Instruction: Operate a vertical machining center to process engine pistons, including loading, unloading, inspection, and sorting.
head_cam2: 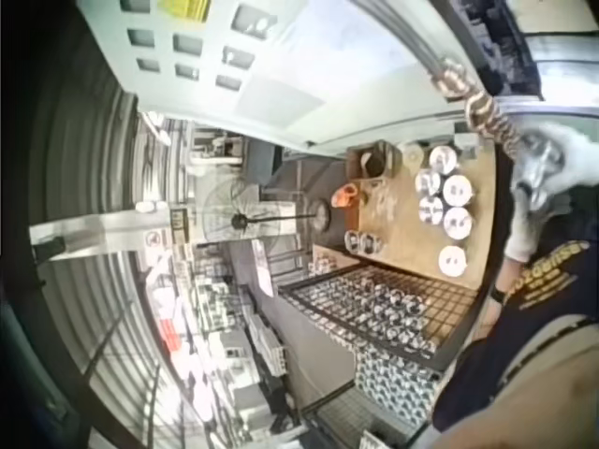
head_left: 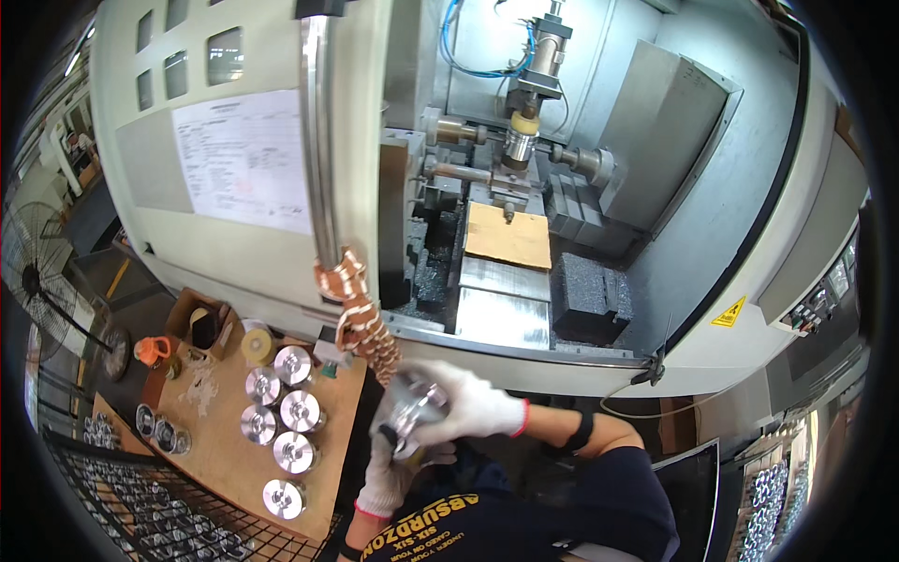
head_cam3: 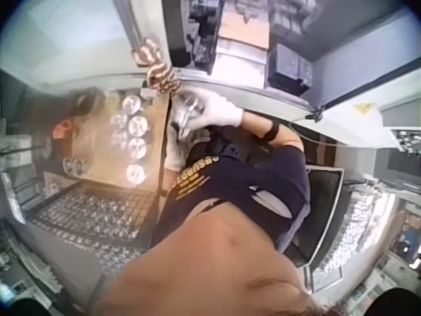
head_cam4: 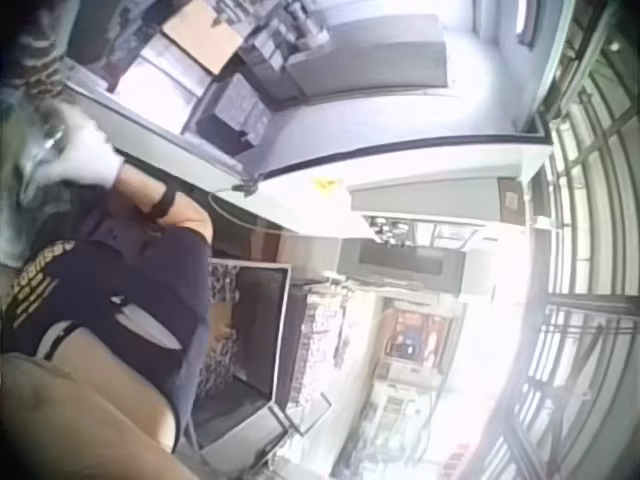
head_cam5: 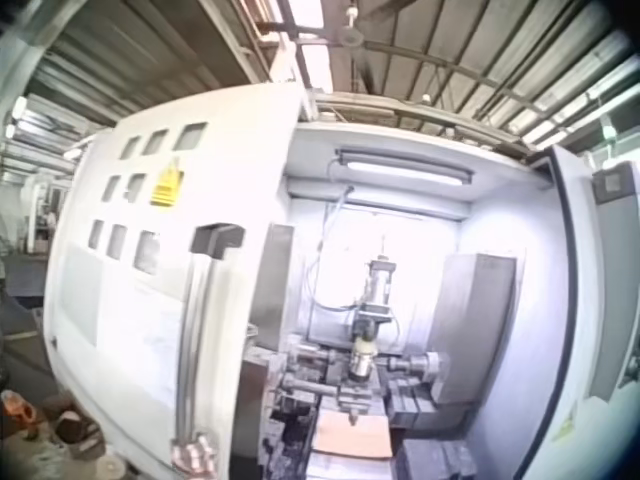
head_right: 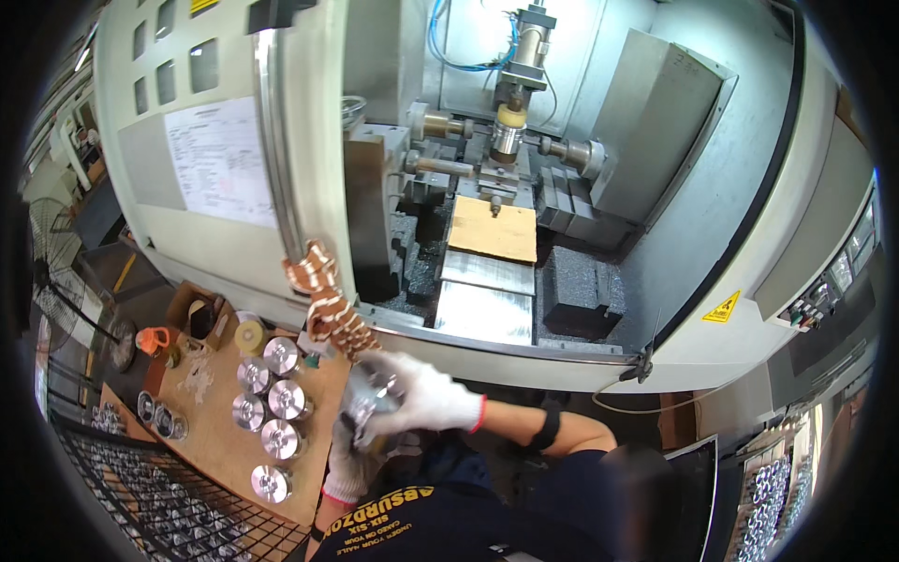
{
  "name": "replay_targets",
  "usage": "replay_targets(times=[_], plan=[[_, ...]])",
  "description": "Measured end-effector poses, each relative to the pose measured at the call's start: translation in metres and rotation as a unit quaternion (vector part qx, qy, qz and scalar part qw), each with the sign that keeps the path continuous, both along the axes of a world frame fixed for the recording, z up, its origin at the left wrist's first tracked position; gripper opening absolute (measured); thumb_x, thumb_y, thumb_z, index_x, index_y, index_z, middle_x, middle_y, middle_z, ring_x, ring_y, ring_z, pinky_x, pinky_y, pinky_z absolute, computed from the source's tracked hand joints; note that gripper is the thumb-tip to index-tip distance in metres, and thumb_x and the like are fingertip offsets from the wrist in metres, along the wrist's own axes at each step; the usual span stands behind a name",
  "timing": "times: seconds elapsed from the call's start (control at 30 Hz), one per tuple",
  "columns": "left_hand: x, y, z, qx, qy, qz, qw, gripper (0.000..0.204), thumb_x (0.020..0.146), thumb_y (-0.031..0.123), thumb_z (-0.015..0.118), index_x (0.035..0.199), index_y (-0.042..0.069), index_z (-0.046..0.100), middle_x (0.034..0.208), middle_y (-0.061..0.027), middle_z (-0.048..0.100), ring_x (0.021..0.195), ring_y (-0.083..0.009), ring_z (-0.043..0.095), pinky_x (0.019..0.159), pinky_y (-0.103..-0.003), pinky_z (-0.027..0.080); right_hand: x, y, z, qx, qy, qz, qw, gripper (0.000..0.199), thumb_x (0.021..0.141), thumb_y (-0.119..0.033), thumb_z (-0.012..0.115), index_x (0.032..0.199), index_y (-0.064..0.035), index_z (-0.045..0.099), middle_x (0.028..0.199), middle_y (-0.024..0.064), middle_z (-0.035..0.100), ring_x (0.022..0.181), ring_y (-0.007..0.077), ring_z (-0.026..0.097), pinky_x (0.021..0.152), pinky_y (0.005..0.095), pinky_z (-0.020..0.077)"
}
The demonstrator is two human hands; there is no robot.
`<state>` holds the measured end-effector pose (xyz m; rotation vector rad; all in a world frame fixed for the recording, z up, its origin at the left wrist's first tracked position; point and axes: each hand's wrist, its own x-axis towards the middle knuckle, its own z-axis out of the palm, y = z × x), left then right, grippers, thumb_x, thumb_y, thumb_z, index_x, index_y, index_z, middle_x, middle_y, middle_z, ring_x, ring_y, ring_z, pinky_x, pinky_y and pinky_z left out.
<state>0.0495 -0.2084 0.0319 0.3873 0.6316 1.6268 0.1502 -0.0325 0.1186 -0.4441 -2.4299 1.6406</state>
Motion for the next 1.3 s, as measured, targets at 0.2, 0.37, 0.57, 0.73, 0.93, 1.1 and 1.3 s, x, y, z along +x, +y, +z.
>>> replay_targets(times=[0.2, 0.37, 0.57, 0.73, 0.93, 1.1, 1.3], plan=[[-0.012, 0.132, -0.005, -0.100, 0.621, 0.150, 0.763, 0.070, 0.089, 0.044, 0.069, 0.143, 0.006, 0.046, 0.127, -0.0153, 0.057, 0.111, -0.0299, 0.061, 0.096, -0.040, 0.048, 0.024, 0.163, -0.001, 0.089, -0.037, -0.225, 0.969, 0.088, 0.067, -0.031, 0.085, 0.141, -0.0022, 0.047, 0.130, 0.0162, 0.059, 0.119, 0.0246, 0.058, 0.103, 0.0346, 0.0460], [-0.038, 0.208, -0.031, -0.059, 0.786, 0.254, 0.561, 0.047, 0.076, 0.035, 0.078, 0.113, 0.008, 0.066, 0.111, -0.0139, 0.065, 0.108, -0.0343, 0.060, 0.096, -0.046, 0.046, -0.013, 0.289, -0.046, 0.280, -0.141, -0.364, 0.877, 0.100, 0.061, -0.051, 0.080, 0.143, -0.0050, 0.047, 0.127, 0.0275, 0.055, 0.117, 0.0394, 0.057, 0.099, 0.0428, 0.0481], [-0.050, 0.238, -0.051, -0.116, 0.846, 0.213, 0.475, 0.035, 0.069, 0.033, 0.077, 0.095, 0.011, 0.070, 0.093, -0.0081, 0.068, 0.094, -0.0286, 0.063, 0.087, -0.044, 0.047, -0.056, 0.368, -0.095, 0.323, -0.142, -0.390, 0.851, 0.093, 0.064, -0.048, 0.078, 0.143, -0.0072, 0.048, 0.133, 0.0273, 0.052, 0.122, 0.0402, 0.055, 0.102, 0.0460, 0.0476], [-0.046, 0.236, -0.050, -0.136, 0.860, 0.212, 0.444, 0.026, 0.072, 0.031, 0.075, 0.091, 0.013, 0.071, 0.093, -0.0080, 0.068, 0.092, -0.0289, 0.064, 0.086, -0.044, 0.047, -0.059, 0.384, -0.106, 0.315, -0.188, -0.330, 0.870, 0.098, 0.067, -0.053, 0.078, 0.145, -0.0070, 0.041, 0.131, 0.0293, 0.051, 0.121, 0.0441, 0.054, 0.101, 0.0482, 0.0474], [-0.047, 0.234, -0.056, -0.118, 0.869, 0.221, 0.426, 0.022, 0.078, 0.033, 0.069, 0.087, 0.014, 0.070, 0.088, -0.0069, 0.068, 0.091, -0.0275, 0.064, 0.085, -0.043, 0.046, -0.010, 0.327, -0.046, 0.358, -0.200, -0.252, 0.876, 0.076, 0.077, -0.054, 0.069, 0.136, -0.0094, 0.053, 0.124, 0.0245, 0.059, 0.112, 0.0417, 0.060, 0.096, 0.0483, 0.0490], [-0.057, 0.236, -0.075, -0.130, 0.876, 0.194, 0.421, 0.035, 0.083, 0.045, 0.065, 0.094, 0.013, 0.074, 0.092, -0.0092, 0.071, 0.085, -0.0309, 0.067, 0.079, -0.043, 0.051, 0.075, 0.178, -0.003, 0.384, -0.169, -0.098, 0.902, 0.062, 0.078, -0.051, 0.069, 0.124, -0.0086, 0.063, 0.106, 0.0204, 0.067, 0.100, 0.0400, 0.065, 0.087, 0.0483, 0.0523], [-0.067, 0.246, -0.066, -0.203, 0.885, 0.098, 0.409, 0.053, 0.093, 0.059, 0.051, 0.117, 0.017, 0.071, 0.116, -0.0134, 0.069, 0.104, -0.0352, 0.066, 0.088, -0.047, 0.051, 0.192, -0.051, -0.092, 0.278, -0.160, -0.226, 0.920, 0.051, 0.076, -0.047, 0.071, 0.108, -0.0067, 0.067, 0.096, 0.0171, 0.067, 0.090, 0.0366, 0.066, 0.079, 0.0480, 0.0533]])
